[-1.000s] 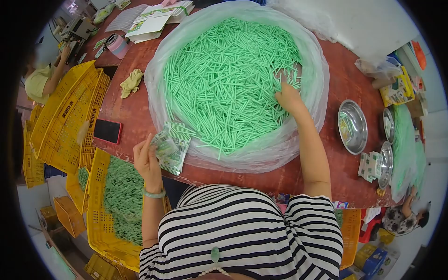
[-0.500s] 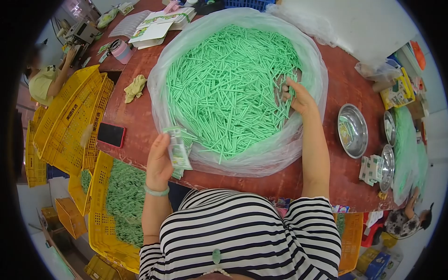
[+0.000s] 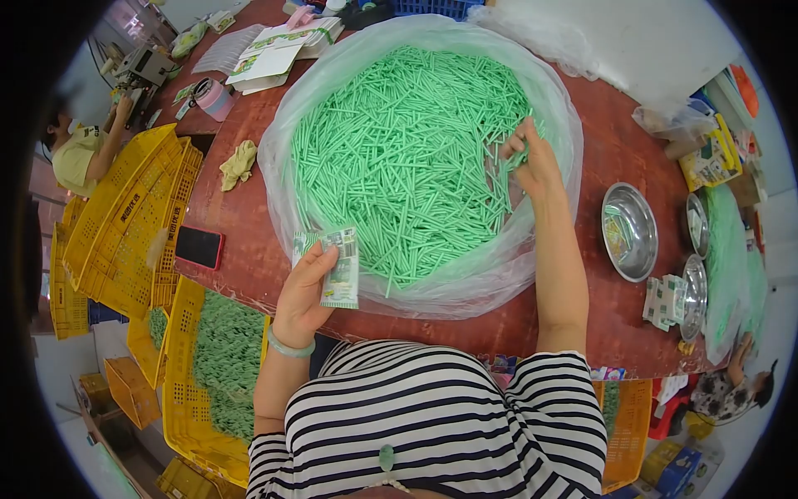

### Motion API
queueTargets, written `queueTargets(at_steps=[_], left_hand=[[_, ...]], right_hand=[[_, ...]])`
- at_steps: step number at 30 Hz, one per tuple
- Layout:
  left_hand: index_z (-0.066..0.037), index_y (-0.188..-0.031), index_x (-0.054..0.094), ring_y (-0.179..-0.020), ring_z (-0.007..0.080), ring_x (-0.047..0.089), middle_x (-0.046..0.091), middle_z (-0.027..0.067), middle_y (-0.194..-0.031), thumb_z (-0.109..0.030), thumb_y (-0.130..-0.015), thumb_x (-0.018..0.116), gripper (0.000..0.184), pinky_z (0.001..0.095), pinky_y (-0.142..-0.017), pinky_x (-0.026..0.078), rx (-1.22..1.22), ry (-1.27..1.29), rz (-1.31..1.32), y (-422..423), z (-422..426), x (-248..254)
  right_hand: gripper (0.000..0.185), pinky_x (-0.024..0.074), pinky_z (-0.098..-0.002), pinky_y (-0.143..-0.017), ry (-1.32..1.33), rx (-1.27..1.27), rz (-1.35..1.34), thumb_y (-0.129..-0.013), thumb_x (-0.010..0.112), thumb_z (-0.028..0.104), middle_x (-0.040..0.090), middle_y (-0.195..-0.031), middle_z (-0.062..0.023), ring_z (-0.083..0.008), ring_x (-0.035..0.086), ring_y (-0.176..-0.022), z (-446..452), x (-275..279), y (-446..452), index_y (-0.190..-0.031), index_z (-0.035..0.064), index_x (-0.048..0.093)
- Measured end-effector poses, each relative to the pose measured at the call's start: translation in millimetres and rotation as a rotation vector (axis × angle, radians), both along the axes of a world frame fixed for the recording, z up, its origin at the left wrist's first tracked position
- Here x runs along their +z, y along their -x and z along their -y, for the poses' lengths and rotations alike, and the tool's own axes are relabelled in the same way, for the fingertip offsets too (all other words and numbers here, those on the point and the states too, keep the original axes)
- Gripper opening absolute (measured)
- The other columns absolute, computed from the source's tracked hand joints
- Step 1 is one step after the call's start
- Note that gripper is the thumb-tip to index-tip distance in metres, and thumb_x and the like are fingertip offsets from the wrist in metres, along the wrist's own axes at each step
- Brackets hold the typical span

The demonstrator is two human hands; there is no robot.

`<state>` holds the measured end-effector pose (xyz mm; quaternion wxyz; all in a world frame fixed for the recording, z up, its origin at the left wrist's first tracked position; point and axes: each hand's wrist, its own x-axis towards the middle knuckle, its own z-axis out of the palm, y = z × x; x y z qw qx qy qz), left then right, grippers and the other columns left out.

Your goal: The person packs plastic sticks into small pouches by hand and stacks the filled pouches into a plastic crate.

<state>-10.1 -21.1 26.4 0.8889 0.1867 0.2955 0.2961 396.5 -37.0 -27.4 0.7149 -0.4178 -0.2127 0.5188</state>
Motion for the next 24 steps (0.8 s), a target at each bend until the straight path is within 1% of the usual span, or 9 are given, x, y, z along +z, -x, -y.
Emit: queueTargets(at_steps=[3,5,6,8,11,13,14,16,24], left_hand=[[-0.003,-0.113,0.057,-0.096,0.0129,0.059,0.063,0.005,-0.107,-0.01,-0.093,0.053,0.022,0.0277,-0.084,0.049,0.021,-0.13,-0.056,-9,2,-8],[-0.002,-0.113,0.058,-0.092,0.0098,0.059,0.063,0.0032,-0.106,-0.009,-0.092,0.054,0.022,0.0244,-0.081,0.047,0.052,-0.345,-0.137,-15,1,-12],[-0.002,-0.113,0.058,-0.092,0.0098,0.059,0.063,0.0032,-0.106,-0.009,-0.092,0.054,0.022,0.0244,-0.081,0.047,0.06,-0.349,-0.141,-17,1,-10],[-0.003,-0.115,0.056,-0.097,0.0112,0.058,0.062,0.0036,-0.109,-0.007,-0.092,0.052,0.024,0.0258,-0.086,0.045,0.052,-0.505,-0.233,-21,0,-3],[-0.002,-0.113,0.057,-0.093,0.0094,0.058,0.063,0.0026,-0.104,-0.009,-0.092,0.053,0.022,0.0243,-0.082,0.046,0.06,-0.392,-0.147,-31,-3,4],[-0.002,-0.11,0.058,-0.09,0.008,0.058,0.064,0.0014,-0.101,-0.01,-0.093,0.053,0.02,0.0228,-0.079,0.047,0.05,-0.316,-0.09,-36,-7,7],[-0.002,-0.109,0.059,-0.089,0.0076,0.058,0.064,0.0012,-0.1,-0.01,-0.093,0.053,0.019,0.0227,-0.079,0.047,0.013,-0.262,-0.066,-38,-8,8],[-0.002,-0.108,0.059,-0.089,0.0073,0.058,0.064,0.001,-0.099,-0.01,-0.093,0.053,0.018,0.0225,-0.078,0.047,-0.021,-0.21,-0.045,-40,-9,7],[-0.004,-0.104,0.06,-0.085,0.0081,0.06,0.065,0.0017,-0.097,-0.01,-0.092,0.055,0.015,0.0224,-0.075,0.048,0.007,-0.341,-0.076,-50,-9,-5]], right_hand=[[0.026,0.0417,-0.0323,-0.075,-0.035,0.009,-0.107,-0.094,0.052,0.03,0.058,-0.079,-0.0045,-0.0189,0.054,-0.086,-9,16,27,-0.077,0.0111,0.049],[0.03,0.0399,-0.0373,-0.09,0.062,-0.037,0.302,-0.095,0.05,0.033,0.065,-0.098,-0.0138,-0.0227,0.055,-0.098,-12,35,56,-0.077,0.0086,0.052],[0.032,0.0345,-0.0397,-0.099,0.056,-0.032,0.487,-0.095,0.05,0.033,0.058,-0.118,-0.0197,-0.0262,0.05,-0.113,-16,26,54,-0.079,0.0061,0.055],[0.031,0.0339,-0.0395,-0.1,0.011,-0.023,0.481,-0.095,0.05,0.032,0.058,-0.118,-0.0191,-0.0259,0.049,-0.114,-18,32,68,-0.084,0.0043,0.057],[0.034,0.0346,-0.0377,-0.099,-0.079,0.035,0.364,-0.095,0.049,0.03,0.058,-0.119,-0.0169,-0.0249,0.049,-0.115,-22,45,79,-0.104,-0.001,0.06],[0.039,0.0351,-0.0366,-0.099,-0.133,0.207,-0.043,-0.096,0.048,0.029,0.058,-0.118,-0.0145,-0.0235,0.049,-0.116,-24,48,84,-0.117,-0.0029,0.054],[0.039,0.0351,-0.0366,-0.099,-0.134,0.209,-0.043,-0.096,0.048,0.029,0.058,-0.118,-0.0145,-0.0235,0.049,-0.116,-25,49,87,-0.117,-0.0029,0.054],[0.043,0.0375,-0.0364,-0.097,-0.07,0.243,0.122,-0.096,0.048,0.027,0.052,-0.128,-0.0158,-0.0239,0.049,-0.118,-27,49,95,-0.128,-0.0018,0.045],[0.048,0.0359,-0.0315,-0.094,-0.048,-0.019,0.681,-0.095,0.048,0.036,0.057,-0.122,-0.0134,-0.0175,0.048,-0.116,-24,50,102,-0.125,-0.0016,0.049]])
